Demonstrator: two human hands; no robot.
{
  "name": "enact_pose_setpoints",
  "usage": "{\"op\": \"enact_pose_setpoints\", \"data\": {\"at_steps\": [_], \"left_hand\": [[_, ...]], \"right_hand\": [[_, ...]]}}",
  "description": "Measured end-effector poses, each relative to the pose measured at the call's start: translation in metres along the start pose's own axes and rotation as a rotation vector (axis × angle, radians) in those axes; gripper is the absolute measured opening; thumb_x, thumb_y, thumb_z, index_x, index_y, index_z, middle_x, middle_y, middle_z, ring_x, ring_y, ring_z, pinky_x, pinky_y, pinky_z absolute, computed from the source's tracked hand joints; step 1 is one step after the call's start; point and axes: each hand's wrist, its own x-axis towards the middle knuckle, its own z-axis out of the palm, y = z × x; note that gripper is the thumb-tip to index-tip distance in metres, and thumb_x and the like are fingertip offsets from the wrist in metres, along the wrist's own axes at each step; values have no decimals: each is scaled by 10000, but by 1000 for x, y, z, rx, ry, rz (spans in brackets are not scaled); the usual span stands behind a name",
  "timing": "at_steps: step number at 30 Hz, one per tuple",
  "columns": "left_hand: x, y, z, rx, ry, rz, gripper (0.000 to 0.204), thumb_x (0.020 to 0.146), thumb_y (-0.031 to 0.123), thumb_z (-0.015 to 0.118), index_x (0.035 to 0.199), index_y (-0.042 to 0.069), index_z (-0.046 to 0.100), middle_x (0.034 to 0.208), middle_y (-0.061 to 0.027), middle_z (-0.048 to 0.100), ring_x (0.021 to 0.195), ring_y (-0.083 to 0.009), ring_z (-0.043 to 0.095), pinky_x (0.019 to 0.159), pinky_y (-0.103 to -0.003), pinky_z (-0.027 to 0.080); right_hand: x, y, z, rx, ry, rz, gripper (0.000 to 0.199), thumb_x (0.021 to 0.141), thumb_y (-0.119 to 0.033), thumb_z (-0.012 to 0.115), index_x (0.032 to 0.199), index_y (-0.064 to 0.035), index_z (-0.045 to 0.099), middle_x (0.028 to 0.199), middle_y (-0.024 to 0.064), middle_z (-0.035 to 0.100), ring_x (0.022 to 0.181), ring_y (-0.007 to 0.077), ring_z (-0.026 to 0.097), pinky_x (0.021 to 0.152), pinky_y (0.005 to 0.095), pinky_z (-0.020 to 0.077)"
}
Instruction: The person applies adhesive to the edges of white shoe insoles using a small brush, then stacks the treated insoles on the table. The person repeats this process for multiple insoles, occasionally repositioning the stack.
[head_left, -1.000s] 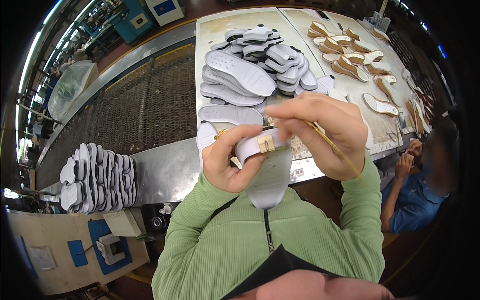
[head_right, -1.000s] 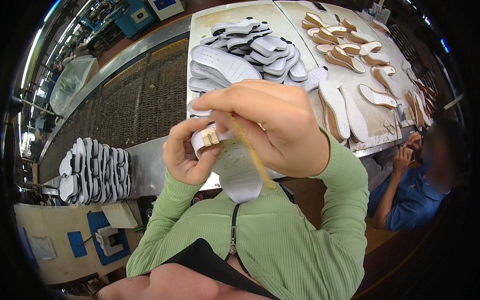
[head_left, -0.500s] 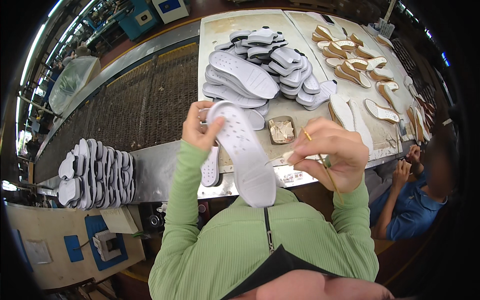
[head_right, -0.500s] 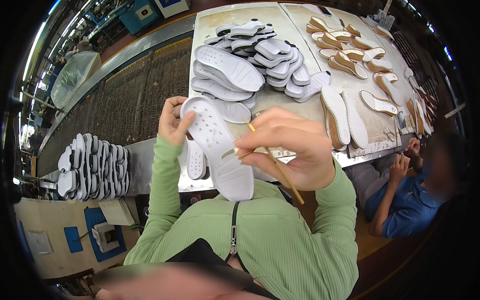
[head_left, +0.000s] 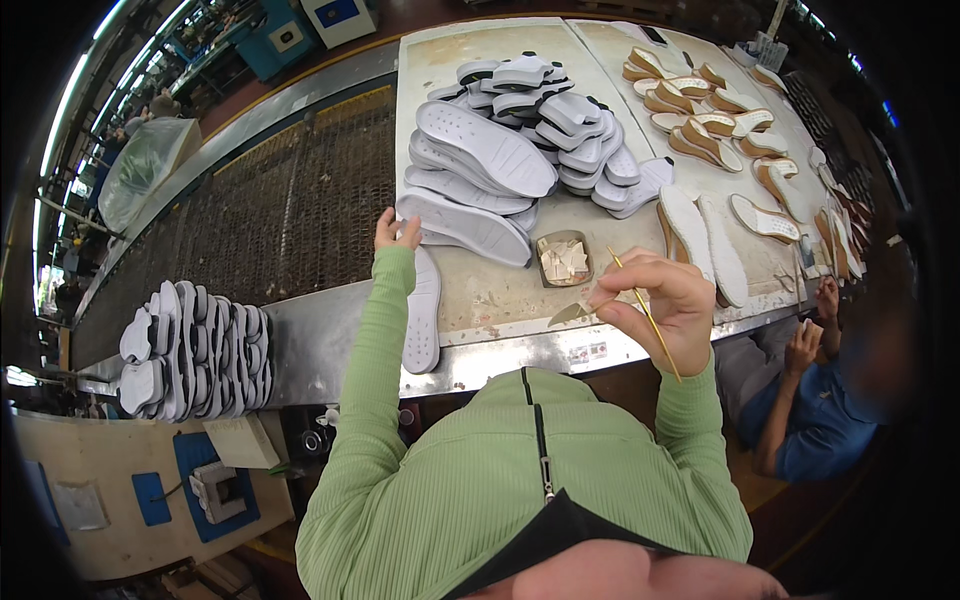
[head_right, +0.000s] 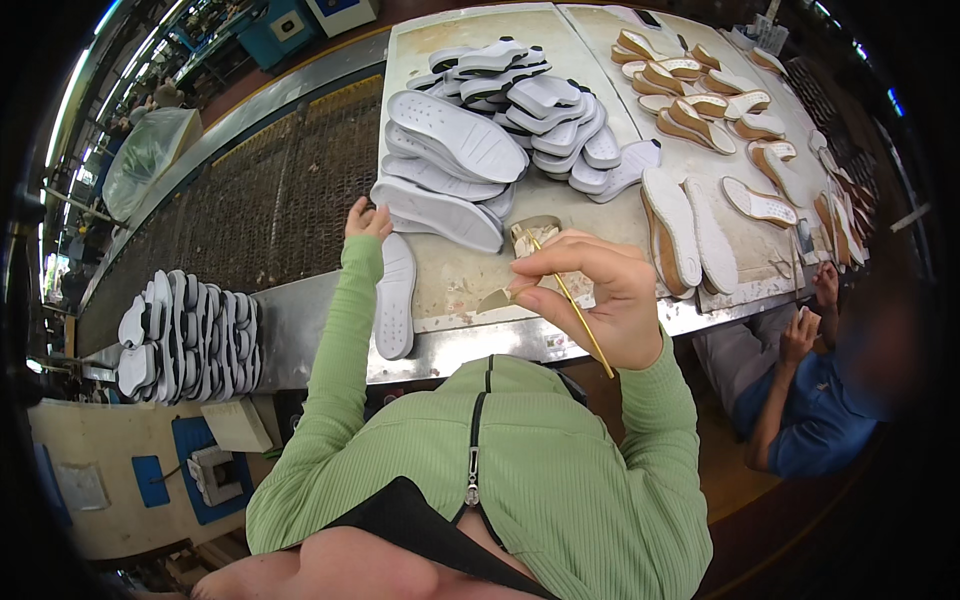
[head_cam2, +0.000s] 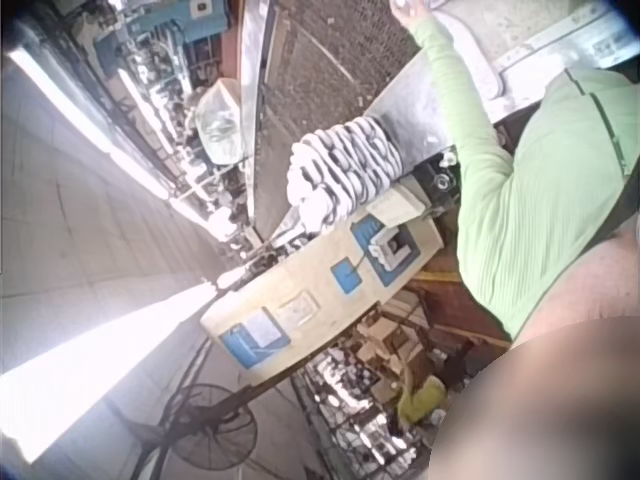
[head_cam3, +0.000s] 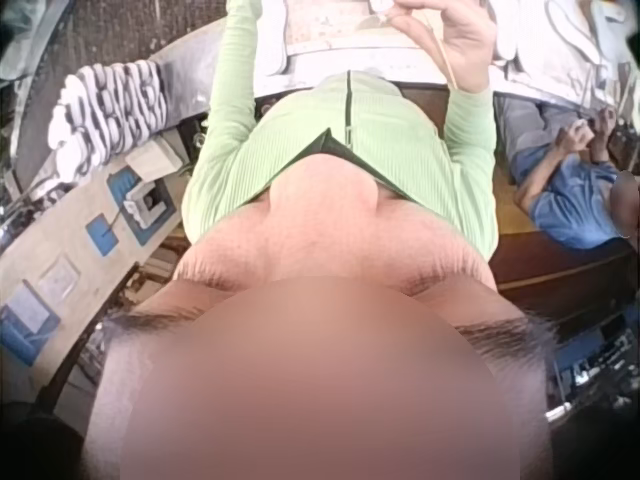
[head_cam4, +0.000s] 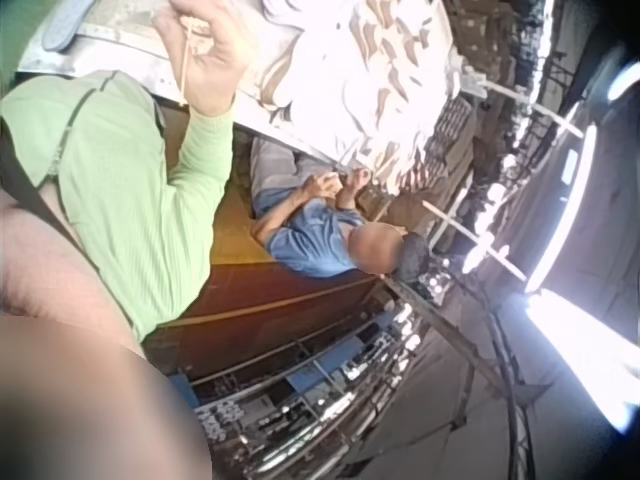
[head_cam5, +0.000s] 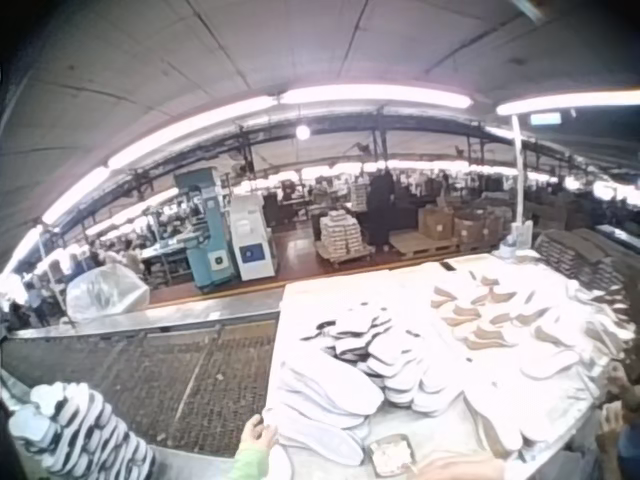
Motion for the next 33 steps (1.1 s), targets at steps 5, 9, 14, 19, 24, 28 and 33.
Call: {"op": "enact_pose_setpoints", "data": {"at_steps": [5, 9, 14, 19, 24, 28, 33], "left_hand": [[4, -28, -17, 95, -120, -14, 642, 835, 124, 683, 1393, 56, 372, 1364, -212, 443, 1186, -260, 505, 976, -355, 428], [-9, -36, -38, 167, -133, 41, 620, 820, 128, 690, 1363, 26, 410, 1317, -194, 503, 1174, -268, 519, 980, -351, 417], [-99, -72, -66, 811, 126, 354, 959, 667, 243, 815, 1416, 5, 264, 1399, -258, 354, 1305, -372, 345, 1072, -434, 301], [-177, -117, -76, 885, 207, 64, 1162, 538, 312, 876, 1422, -16, 197, 1356, -276, 371, 1263, -412, 359, 1061, -459, 299], [-173, -93, -72, 496, 448, 393, 960, 623, 222, 848, 1350, -52, 286, 1303, -224, 397, 1229, -322, 404, 1053, -419, 306], [-152, 2, -75, 259, 445, 678, 721, 800, 139, 663, 1368, -27, 250, 1309, -230, 378, 1223, -307, 407, 1051, -405, 314], [-134, 105, -56, 136, 187, 645, 435, 931, 107, 427, 1351, 1, 381, 1136, -165, 580, 967, -189, 592, 848, -306, 481]], "right_hand": [[-1, 3, 5, 11, 36, 56, 222, 711, 48, 733, 924, 42, 671, 786, 114, 685, 744, 181, 654, 687, 282, 498], [-2, 6, 5, -10, 10, 56, 211, 720, 44, 731, 922, 40, 670, 793, 115, 687, 749, 181, 656, 692, 279, 498], [-3, 11, 2, 11, 54, 88, 208, 736, 34, 727, 936, 35, 667, 801, 110, 686, 752, 170, 655, 698, 269, 495], [-2, 19, 7, 60, 83, 154, 201, 757, 26, 718, 951, 27, 666, 815, 94, 675, 731, 132, 627, 672, 251, 482], [6, 16, 8, 37, -11, 191, 210, 779, 75, 666, 984, 72, 622, 852, 130, 655, 787, 159, 629, 706, 265, 494], [11, 15, 11, 120, 36, 210, 228, 799, 71, 655, 1020, 84, 603, 858, 123, 652, 776, 147, 635, 663, 241, 514], [10, 16, 15, 262, 81, 256, 256, 811, 81, 639, 1060, 91, 581, 888, 126, 650, 805, 148, 643, 689, 256, 544]]}}
